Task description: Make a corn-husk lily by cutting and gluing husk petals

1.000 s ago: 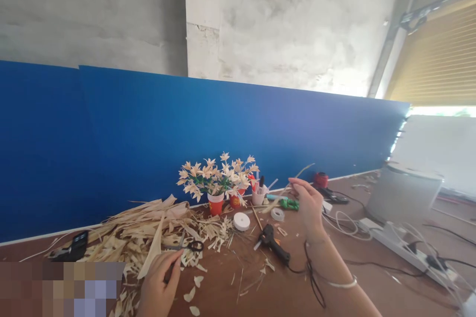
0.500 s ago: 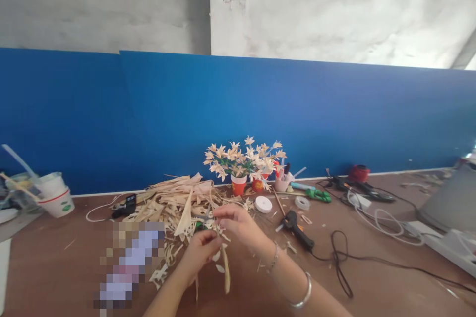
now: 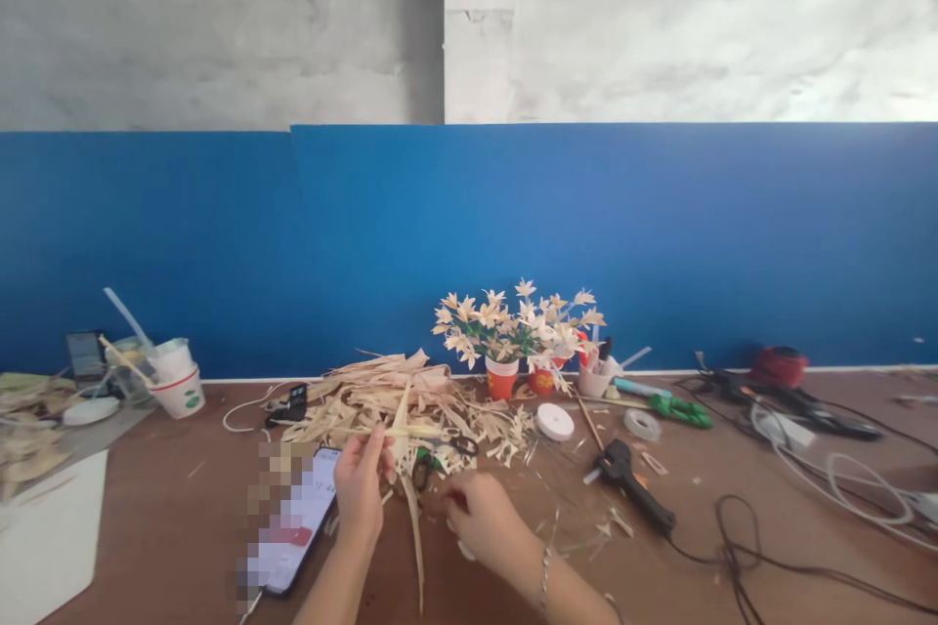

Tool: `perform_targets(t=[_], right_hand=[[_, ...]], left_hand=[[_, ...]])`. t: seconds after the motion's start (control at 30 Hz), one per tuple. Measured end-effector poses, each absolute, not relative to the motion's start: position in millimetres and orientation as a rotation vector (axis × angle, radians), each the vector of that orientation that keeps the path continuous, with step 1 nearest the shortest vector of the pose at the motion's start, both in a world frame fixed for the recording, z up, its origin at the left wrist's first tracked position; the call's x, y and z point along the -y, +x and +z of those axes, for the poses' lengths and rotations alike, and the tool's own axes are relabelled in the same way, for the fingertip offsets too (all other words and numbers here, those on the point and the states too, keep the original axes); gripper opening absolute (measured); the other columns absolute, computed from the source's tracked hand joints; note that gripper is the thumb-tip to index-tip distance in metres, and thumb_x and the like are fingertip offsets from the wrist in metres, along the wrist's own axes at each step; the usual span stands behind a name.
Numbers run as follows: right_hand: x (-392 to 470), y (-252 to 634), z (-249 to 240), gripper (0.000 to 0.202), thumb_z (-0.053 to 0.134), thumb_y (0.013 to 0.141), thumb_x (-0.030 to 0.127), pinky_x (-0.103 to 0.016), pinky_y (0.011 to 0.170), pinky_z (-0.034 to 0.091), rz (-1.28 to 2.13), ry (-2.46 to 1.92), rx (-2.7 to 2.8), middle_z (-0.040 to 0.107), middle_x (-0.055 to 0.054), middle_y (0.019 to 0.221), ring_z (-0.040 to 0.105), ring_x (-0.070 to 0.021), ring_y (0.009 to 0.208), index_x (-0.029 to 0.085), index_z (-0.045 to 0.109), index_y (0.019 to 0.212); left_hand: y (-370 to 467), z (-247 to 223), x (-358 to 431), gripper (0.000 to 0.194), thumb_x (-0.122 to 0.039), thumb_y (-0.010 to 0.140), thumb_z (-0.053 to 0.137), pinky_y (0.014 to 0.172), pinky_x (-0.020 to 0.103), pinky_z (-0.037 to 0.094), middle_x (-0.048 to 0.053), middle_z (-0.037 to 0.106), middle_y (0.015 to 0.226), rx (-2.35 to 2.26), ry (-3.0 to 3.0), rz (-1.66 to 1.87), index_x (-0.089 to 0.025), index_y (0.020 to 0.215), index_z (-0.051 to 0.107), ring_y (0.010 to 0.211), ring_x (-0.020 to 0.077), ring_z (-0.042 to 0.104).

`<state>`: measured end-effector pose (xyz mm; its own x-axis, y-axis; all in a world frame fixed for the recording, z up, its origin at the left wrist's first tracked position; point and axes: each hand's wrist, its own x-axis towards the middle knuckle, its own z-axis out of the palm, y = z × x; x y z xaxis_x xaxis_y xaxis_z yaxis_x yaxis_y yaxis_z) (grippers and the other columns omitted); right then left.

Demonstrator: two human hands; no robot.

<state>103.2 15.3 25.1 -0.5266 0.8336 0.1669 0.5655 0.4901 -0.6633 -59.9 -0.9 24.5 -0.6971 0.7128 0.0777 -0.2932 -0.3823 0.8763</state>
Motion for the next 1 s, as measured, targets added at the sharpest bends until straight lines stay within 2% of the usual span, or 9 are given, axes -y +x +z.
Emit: perform_targets(t=[0.13,0.23,0.3,0.37,0.43,0.53,0.63,0.83,1.0], right_hand=[[-23.4,110.3,35.0,0.021,0.046,0.079,0.021,-0.025,0.068,0.042,0.722,-1.108,1.89,0.066,-0.006,0.084,0.058,-0.017,0.074,0.016,0.061,0.092],[-27.5,115.7,37.1,0.03,0.056,0.074,0.024,-0.026,0.071,0.042,0.782,-1.02,1.816,0.064,-0.006,0.09,0.056,-0.0181,0.079,0.017,0.058,0.103],[-29.8,117.2,33.7,0.022,0.058,0.071,0.026,-0.025,0.064,0.041,0.912,-1.015,1.844,0.064,-0.004,0.078,0.055,-0.0164,0.069,0.016,0.062,0.091],[-31.9,117.6,28.1,0.014,0.06,0.07,0.03,-0.024,0.055,0.037,1.103,-1.032,1.811,0.059,0.0,0.061,0.05,-0.0132,0.057,0.016,0.061,0.071],[-33.5,117.6,22.6,0.023,0.064,0.066,0.037,-0.023,0.05,0.034,1.315,-1.016,1.695,0.053,0.002,0.051,0.045,-0.0106,0.049,0.016,0.057,0.06],[-33.8,118.3,17.5,0.034,0.07,0.058,0.046,-0.022,0.047,0.033,1.582,-0.929,1.485,0.051,0.004,0.048,0.042,-0.0081,0.043,0.016,0.055,0.059],[-31.1,118.8,15.7,0.039,0.073,0.054,0.049,-0.021,0.046,0.031,1.741,-0.882,1.323,0.055,0.003,0.048,0.043,-0.0072,0.041,0.016,0.054,0.06],[-26.2,119.0,16.4,0.035,0.074,0.056,0.043,-0.02,0.045,0.03,1.893,-0.898,1.212,0.06,0.001,0.051,0.047,-0.0076,0.042,0.015,0.055,0.064],[-26.1,121.0,19.8,0.034,0.074,0.057,0.043,-0.019,0.045,0.031,1.876,-0.9,1.239,0.06,0.001,0.051,0.048,-0.0074,0.042,0.014,0.057,0.064]], left_hand=[[-50.9,22.1,2.8,0.03,-0.042,0.066,0.069,0.039,0.017,0.03,-0.005,0.051,0.043,-1.255,0.779,1.929,-0.015,0.063,0.057,0.039,0.0057,0.041],[-41.4,22.6,5.1,0.03,-0.042,0.067,0.068,0.043,0.017,0.032,-0.006,0.049,0.042,-1.271,0.892,1.773,-0.015,0.06,0.056,0.041,0.0061,0.042],[-36.2,22.2,5.9,0.031,-0.042,0.069,0.067,0.044,0.017,0.032,-0.005,0.049,0.042,-1.269,0.95,1.678,-0.015,0.059,0.056,0.042,0.0062,0.041],[-32.6,21.0,6.1,0.032,-0.042,0.07,0.066,0.044,0.017,0.031,-0.005,0.048,0.042,-1.252,0.971,1.611,-0.014,0.059,0.058,0.041,0.0059,0.04],[-30.4,19.7,5.8,0.031,-0.042,0.07,0.066,0.044,0.017,0.03,-0.004,0.049,0.043,-1.221,0.95,1.579,-0.013,0.063,0.062,0.042,0.0058,0.04],[-27.9,19.3,5.8,0.033,-0.043,0.066,0.069,0.046,0.017,0.031,-0.003,0.052,0.047,-1.154,0.871,1.566,-0.011,0.076,0.068,0.045,0.0063,0.042],[-25.2,20.4,6.6,0.04,-0.045,0.062,0.072,0.049,0.017,0.033,-0.002,0.055,0.05,-1.06,0.778,1.578,-0.011,0.084,0.069,0.048,0.0066,0.044],[-24.0,20.6,7.1,0.036,-0.042,0.062,0.074,0.048,0.017,0.033,-0.002,0.054,0.049,-1.007,0.728,1.578,-0.012,0.082,0.069,0.047,0.0059,0.044],[-25.5,18.7,6.8,0.034,-0.041,0.065,0.072,0.049,0.017,0.033,-0.002,0.055,0.051,-1.025,0.757,1.564,-0.011,0.081,0.068,0.049,0.0064,0.045]])
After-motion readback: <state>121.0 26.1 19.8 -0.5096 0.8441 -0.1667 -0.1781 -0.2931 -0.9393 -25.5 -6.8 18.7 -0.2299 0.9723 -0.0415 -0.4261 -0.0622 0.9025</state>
